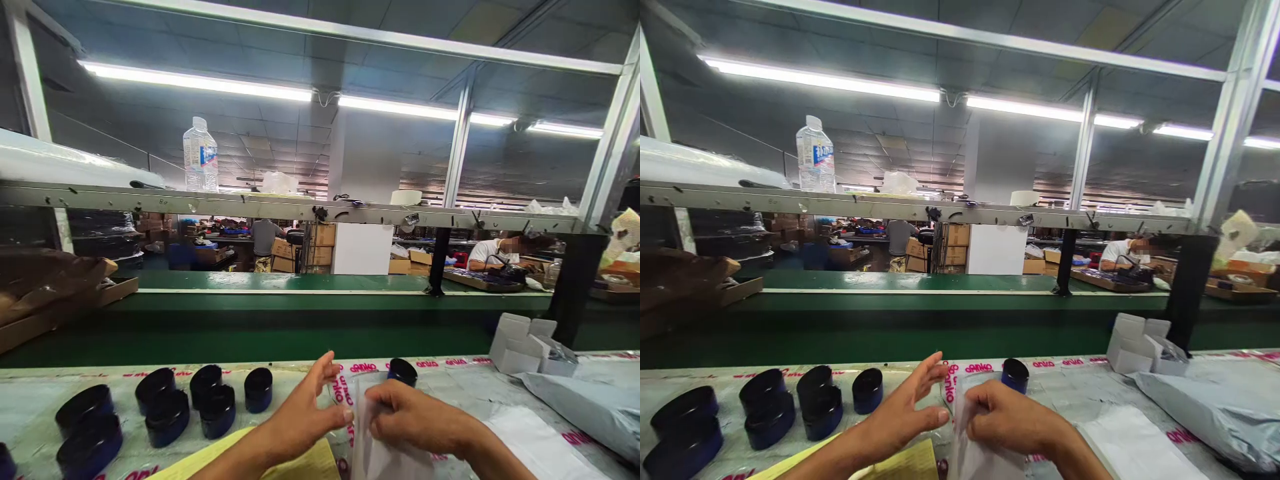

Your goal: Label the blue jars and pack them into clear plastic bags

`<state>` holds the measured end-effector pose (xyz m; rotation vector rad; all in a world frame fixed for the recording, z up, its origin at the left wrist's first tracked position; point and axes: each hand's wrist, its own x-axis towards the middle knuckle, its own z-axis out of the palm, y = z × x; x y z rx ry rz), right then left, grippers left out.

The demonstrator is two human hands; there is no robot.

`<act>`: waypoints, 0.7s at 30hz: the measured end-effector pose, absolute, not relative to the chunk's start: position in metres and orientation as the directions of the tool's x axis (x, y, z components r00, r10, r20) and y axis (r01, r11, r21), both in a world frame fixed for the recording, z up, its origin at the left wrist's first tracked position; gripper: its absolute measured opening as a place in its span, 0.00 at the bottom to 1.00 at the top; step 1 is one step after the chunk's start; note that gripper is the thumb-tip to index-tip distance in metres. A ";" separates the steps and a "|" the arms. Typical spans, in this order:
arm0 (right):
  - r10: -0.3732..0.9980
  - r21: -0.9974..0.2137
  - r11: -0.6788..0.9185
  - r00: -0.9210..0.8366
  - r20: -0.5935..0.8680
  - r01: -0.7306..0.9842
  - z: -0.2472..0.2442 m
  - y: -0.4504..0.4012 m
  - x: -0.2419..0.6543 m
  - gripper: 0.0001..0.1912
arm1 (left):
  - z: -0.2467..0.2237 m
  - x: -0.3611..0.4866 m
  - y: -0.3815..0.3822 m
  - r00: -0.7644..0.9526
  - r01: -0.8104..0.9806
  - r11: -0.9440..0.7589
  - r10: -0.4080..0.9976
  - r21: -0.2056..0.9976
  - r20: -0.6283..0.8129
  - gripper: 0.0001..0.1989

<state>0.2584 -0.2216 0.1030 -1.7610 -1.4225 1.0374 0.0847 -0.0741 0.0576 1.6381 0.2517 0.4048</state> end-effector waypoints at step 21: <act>0.840 -0.485 -0.207 0.409 0.358 0.850 0.070 -0.182 0.242 0.14 | 0.010 0.115 -0.054 0.541 -0.173 0.193 0.838 0.966 -0.070 0.27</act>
